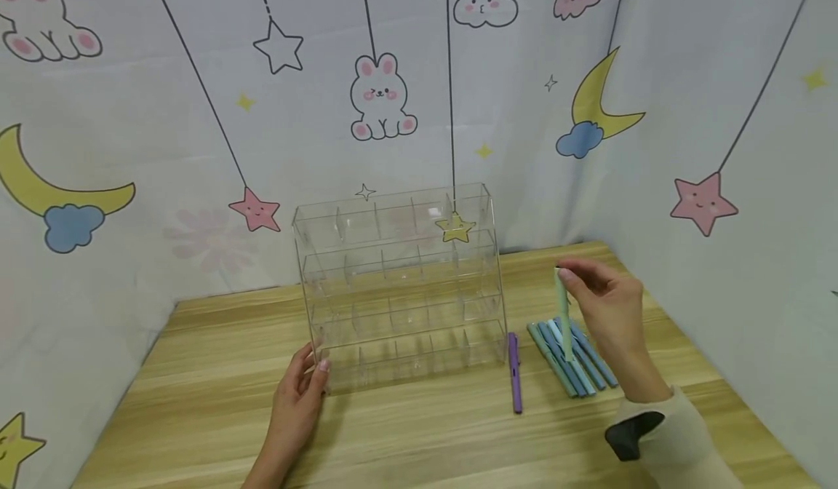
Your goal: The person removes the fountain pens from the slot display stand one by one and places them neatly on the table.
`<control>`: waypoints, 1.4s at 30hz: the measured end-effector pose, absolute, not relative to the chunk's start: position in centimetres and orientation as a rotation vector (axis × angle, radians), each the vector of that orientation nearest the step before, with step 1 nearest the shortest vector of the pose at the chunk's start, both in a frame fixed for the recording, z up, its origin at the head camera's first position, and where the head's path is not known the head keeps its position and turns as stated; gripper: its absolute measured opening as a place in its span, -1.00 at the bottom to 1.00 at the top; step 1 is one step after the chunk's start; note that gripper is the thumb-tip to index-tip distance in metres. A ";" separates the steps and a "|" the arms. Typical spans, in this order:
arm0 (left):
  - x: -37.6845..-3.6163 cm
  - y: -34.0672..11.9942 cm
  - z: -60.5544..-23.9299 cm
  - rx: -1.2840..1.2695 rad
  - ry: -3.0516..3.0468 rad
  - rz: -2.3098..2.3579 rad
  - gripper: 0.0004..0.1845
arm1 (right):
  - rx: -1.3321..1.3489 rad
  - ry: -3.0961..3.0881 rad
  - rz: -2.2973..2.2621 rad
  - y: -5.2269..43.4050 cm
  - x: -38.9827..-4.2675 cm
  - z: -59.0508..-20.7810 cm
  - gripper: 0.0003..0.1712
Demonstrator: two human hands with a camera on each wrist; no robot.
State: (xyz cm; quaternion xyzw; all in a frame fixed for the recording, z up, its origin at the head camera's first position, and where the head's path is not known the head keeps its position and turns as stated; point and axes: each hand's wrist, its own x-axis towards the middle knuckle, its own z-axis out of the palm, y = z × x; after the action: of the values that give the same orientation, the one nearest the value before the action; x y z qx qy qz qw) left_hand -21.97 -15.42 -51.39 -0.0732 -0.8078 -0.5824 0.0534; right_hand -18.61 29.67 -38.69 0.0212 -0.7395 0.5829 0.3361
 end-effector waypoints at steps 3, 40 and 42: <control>-22.0 -15.5 -51.5 -0.216 -2.459 -1.760 -0.48 | 0.014 -2.006 1.563 30.3 -19.1 -39.7 -0.71; -21.8 -15.4 -51.1 -0.225 -2.446 -1.762 -0.49 | 0.157 -2.606 1.514 31.1 -22.6 -47.0 -0.76; -21.8 -15.4 -51.2 -0.218 -2.457 -1.753 -0.49 | 0.119 -2.620 1.479 31.0 -22.8 -47.2 -0.76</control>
State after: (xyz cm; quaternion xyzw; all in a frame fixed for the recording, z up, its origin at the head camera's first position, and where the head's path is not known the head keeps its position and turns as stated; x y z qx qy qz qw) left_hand -21.78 -15.42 -51.16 -0.0720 -0.8105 -0.5784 0.0578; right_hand -22.78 30.99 -47.25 0.0394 -0.8683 0.4902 0.0652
